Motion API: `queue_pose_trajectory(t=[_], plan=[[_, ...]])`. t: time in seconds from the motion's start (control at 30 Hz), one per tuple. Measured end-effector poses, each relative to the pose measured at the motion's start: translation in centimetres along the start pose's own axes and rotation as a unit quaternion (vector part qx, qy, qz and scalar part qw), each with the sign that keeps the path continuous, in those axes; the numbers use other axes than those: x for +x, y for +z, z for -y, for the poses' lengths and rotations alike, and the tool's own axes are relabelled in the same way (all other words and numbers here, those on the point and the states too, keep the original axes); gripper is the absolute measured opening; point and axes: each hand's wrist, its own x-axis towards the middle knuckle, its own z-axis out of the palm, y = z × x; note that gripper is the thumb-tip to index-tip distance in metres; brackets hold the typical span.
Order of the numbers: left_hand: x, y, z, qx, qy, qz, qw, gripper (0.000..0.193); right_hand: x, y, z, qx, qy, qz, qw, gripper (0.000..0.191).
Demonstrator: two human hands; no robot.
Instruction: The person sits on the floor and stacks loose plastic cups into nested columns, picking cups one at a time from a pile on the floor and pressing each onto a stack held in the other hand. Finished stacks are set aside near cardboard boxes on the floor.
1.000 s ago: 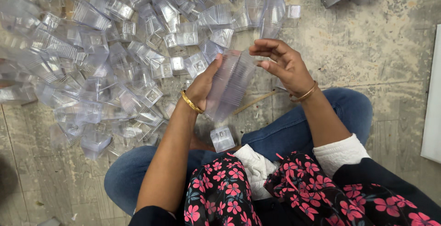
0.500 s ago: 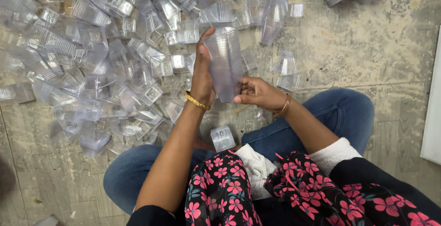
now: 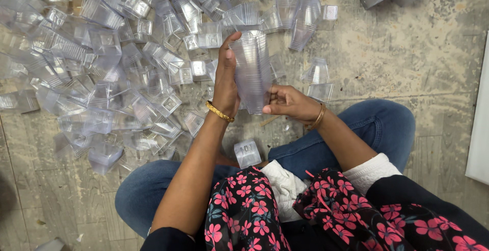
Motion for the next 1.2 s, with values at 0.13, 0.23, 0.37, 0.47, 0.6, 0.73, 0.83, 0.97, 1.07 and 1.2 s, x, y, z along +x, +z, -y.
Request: queue_pose_trajectory(t=[0.13, 0.23, 0.37, 0.47, 0.6, 0.73, 0.83, 0.97, 1.07, 1.2], plan=[[0.1, -0.2, 0.6, 0.01, 0.004, -0.035, 0.999, 0.052, -0.1, 0.6, 1.0, 0.033, -0.035, 0.044, 0.998, 0.065], [0.3, -0.4, 1.0, 0.062, 0.019, -0.065, 0.996, 0.047, -0.3, 1.0, 1.9, 0.063, -0.043, 0.062, 0.995, 0.065], [0.4, -0.6, 1.5, 0.104, 0.036, -0.084, 0.99, 0.043, -0.7, 1.2, 2.6, 0.102, -0.042, 0.076, 0.991, 0.068], [0.5, -0.7, 1.6, 0.092, 0.03, -0.092, 0.991, 0.044, -0.7, 1.3, 2.7, 0.107, -0.035, 0.079, 0.991, 0.07], [0.6, -0.9, 1.7, 0.108, 0.026, -0.109, 0.988, 0.042, -0.3, 1.4, 2.5, 0.118, -0.058, 0.061, 0.99, 0.085], [0.6, -0.7, 2.1, 0.137, 0.013, -0.105, 0.985, 0.039, 0.1, 1.4, 2.4, -0.054, -0.163, -0.053, 0.984, 0.101], [0.5, -0.6, 2.4, 0.128, -0.001, -0.093, 0.987, 0.037, 0.1, 1.5, 2.0, -0.111, -0.176, -0.088, 0.974, 0.103], [0.4, -1.0, 2.7, 0.114, -0.018, -0.077, 0.99, 0.034, 0.2, 1.3, 1.6, -0.12, -0.203, -0.084, 0.968, 0.099], [0.5, -1.1, 2.9, 0.095, -0.016, -0.078, 0.992, 0.034, 0.2, 1.0, 1.4, -0.112, -0.187, -0.096, 0.971, 0.099], [1.1, -1.7, 2.6, 0.098, 0.023, -0.11, 0.989, 0.03, 0.0, 1.0, 1.6, -0.094, -0.16, -0.099, 0.978, 0.097]])
